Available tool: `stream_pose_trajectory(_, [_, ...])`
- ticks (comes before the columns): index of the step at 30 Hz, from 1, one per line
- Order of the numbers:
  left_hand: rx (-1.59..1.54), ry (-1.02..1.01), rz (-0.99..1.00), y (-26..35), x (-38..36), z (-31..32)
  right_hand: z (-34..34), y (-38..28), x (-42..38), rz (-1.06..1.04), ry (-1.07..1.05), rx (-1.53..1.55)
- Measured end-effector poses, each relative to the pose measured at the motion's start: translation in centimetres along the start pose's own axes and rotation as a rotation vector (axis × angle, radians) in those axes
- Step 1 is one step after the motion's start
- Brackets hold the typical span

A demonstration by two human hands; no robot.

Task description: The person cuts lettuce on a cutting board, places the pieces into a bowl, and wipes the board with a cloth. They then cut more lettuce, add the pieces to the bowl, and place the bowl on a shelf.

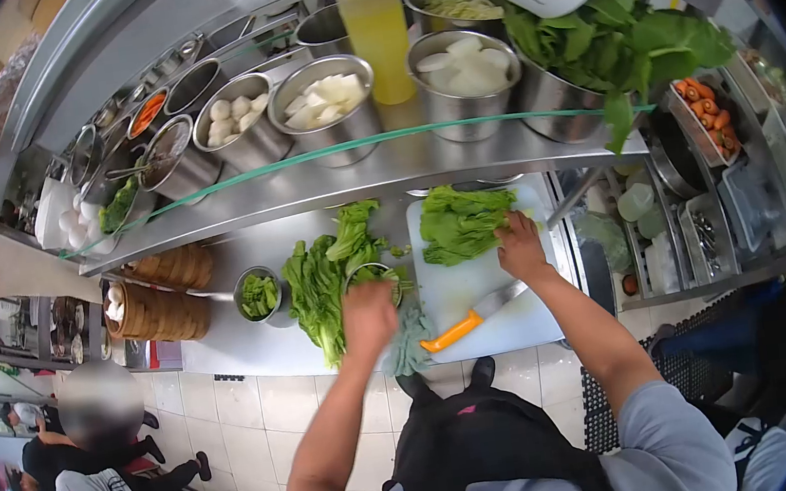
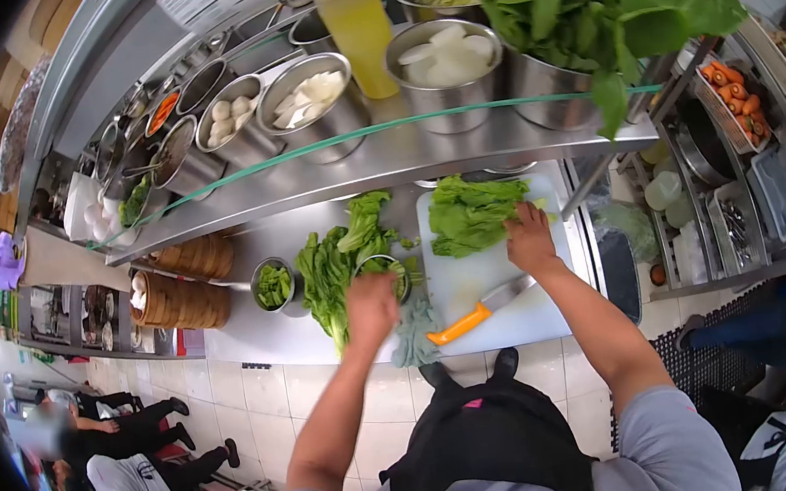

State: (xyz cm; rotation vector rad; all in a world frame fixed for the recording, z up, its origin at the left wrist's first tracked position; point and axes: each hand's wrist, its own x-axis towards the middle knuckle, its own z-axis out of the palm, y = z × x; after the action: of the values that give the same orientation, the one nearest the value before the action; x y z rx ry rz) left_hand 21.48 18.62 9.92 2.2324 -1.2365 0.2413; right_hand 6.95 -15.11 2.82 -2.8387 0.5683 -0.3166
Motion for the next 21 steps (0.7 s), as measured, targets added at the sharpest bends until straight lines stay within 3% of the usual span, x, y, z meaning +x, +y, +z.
stream_pose_trajectory(1, [0.053, 0.069, -0.051, -2.4, 1.6, -1.0, -0.3, -1.0, 0.0, -0.01, -0.001, -0.002])
stream_pose_trajectory(3, [0.182, 0.003, -0.305, -8.0, 4.0, -1.1, -0.9, -3.2, -0.3, 0.0, 0.109, 0.07])
stream_pose_trajectory(7, [0.254, -0.088, -0.479, -13.4, 6.2, 1.4, -1.4, -7.9, -1.0, -0.013, 0.079, 0.205])
stream_pose_trajectory(9, [0.334, -0.349, -0.552, -14.7, 6.8, 2.8, -2.0, -10.2, -1.2, -0.042, 0.088, 0.391])
stream_pose_trajectory(10, [0.325, -0.346, -0.555, -14.9, 6.7, 3.2, -2.6, -11.4, -1.2, 0.014, 0.068, 0.494])
stream_pose_trajectory(12, [0.305, -0.127, -0.408, -14.7, 6.6, 4.0, -3.0, -12.4, -0.8, 0.072, 0.026, 0.6])
stream_pose_trajectory(14, [0.277, -0.033, -0.326, -11.4, 7.3, 2.2, -2.9, -13.4, -0.3, 0.131, -0.017, 0.718])
stream_pose_trajectory(15, [0.257, 0.057, -0.245, -9.2, 7.5, 0.8, -2.8, -14.0, 0.2, 0.337, -0.128, 1.057])
stream_pose_trajectory(16, [0.217, 0.029, -0.237, -7.1, 7.5, 0.0, -2.8, -14.8, 0.9, 0.547, -0.246, 1.391])
stream_pose_trajectory(17, [0.176, 0.004, -0.228, -4.9, 7.5, -0.6, -3.1, -15.8, 1.7, 0.543, -0.256, 1.393])
stream_pose_trajectory(19, [0.068, -0.057, -0.061, -0.1, 6.6, -1.4, -4.1, -17.4, 3.0, 1.017, -0.463, 1.833])
stream_pose_trajectory(20, [-0.02, -0.103, 0.04, 2.2, 5.4, -1.6, -3.3, -16.8, 3.1, 0.927, -0.559, 2.025])
stream_pose_trajectory(21, [-0.108, -0.146, 0.142, 3.7, 4.1, -1.8, -2.9, -16.3, 3.0, 0.926, -0.554, 2.021])
